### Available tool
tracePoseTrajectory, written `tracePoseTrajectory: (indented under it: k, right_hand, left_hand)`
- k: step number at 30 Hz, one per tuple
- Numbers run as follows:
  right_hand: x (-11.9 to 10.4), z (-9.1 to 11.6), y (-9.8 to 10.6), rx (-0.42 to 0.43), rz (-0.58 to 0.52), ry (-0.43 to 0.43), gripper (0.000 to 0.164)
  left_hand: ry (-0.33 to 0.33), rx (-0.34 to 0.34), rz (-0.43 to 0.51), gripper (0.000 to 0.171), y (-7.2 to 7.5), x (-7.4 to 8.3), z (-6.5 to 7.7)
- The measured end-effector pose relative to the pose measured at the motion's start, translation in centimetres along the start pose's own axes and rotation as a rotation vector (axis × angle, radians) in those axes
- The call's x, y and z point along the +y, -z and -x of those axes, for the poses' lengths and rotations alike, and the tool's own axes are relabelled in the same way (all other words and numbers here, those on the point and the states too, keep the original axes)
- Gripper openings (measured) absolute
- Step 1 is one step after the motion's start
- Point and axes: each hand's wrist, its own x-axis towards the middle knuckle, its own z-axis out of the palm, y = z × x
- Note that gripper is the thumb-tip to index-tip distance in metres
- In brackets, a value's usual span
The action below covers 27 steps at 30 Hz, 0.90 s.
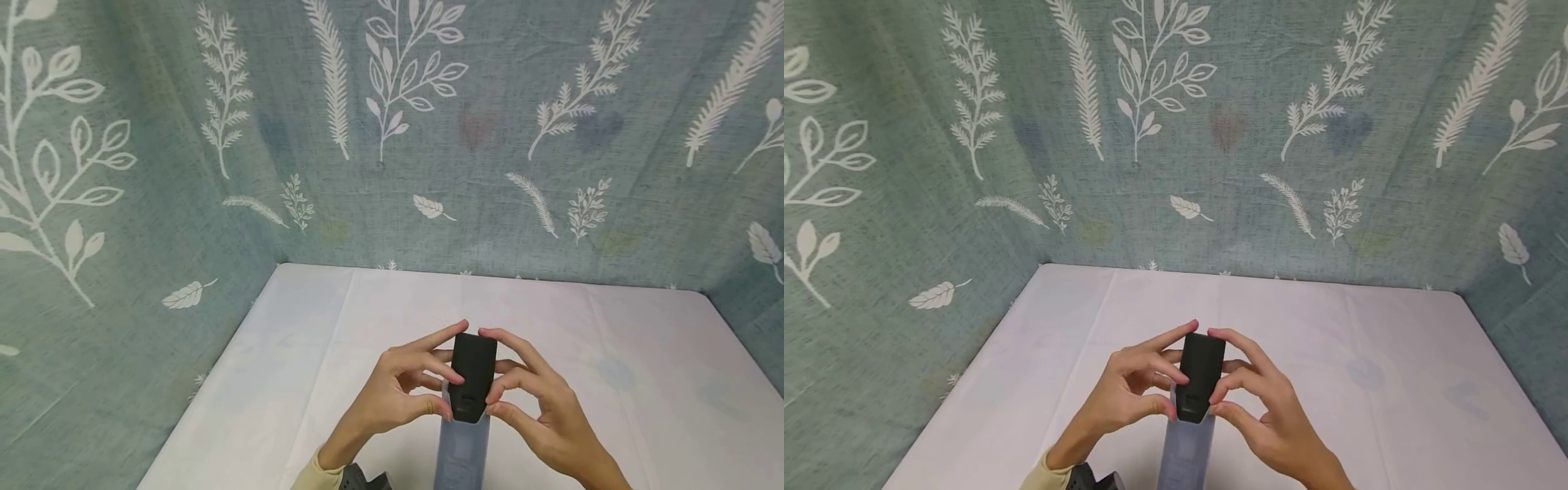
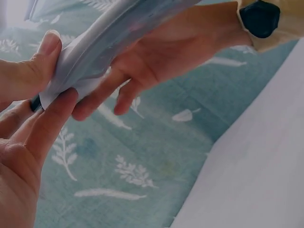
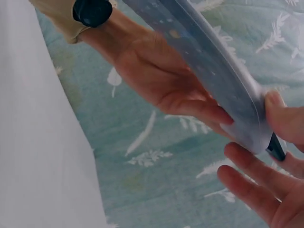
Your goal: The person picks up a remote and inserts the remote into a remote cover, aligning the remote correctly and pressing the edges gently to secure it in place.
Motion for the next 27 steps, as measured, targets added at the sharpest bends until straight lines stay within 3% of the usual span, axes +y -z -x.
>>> tracePoseTrajectory:
  k: [6,10,14,19,27]
  right_hand:
    - [0.0,0.3,-0.4,0.058,-0.027,0.01,0.022]
    - [0.5,0.1,-0.3,0.055,-0.166,-0.005,0.026]
    - [0.9,0.0,-0.1,0.021,-0.314,-0.049,0.029]
    - [1.0,0.1,0.2,0.01,-0.381,-0.101,0.034]
    - [1.3,0.5,0.4,-0.007,-0.483,-0.134,0.042]
  left_hand:
    - [-0.037,-0.029,0.023,0.034,-0.1,-0.1,0.1]
    - [-0.051,-0.055,0.011,0.039,0.0,-0.1,0.2]
    - [-0.08,-0.022,-0.018,0.042,-0.2,-0.1,0.2]
    - [-0.12,0.052,-0.068,0.029,-0.4,-0.2,0.0]
    - [-0.094,0.03,-0.172,0.024,-0.4,-0.1,-0.3]
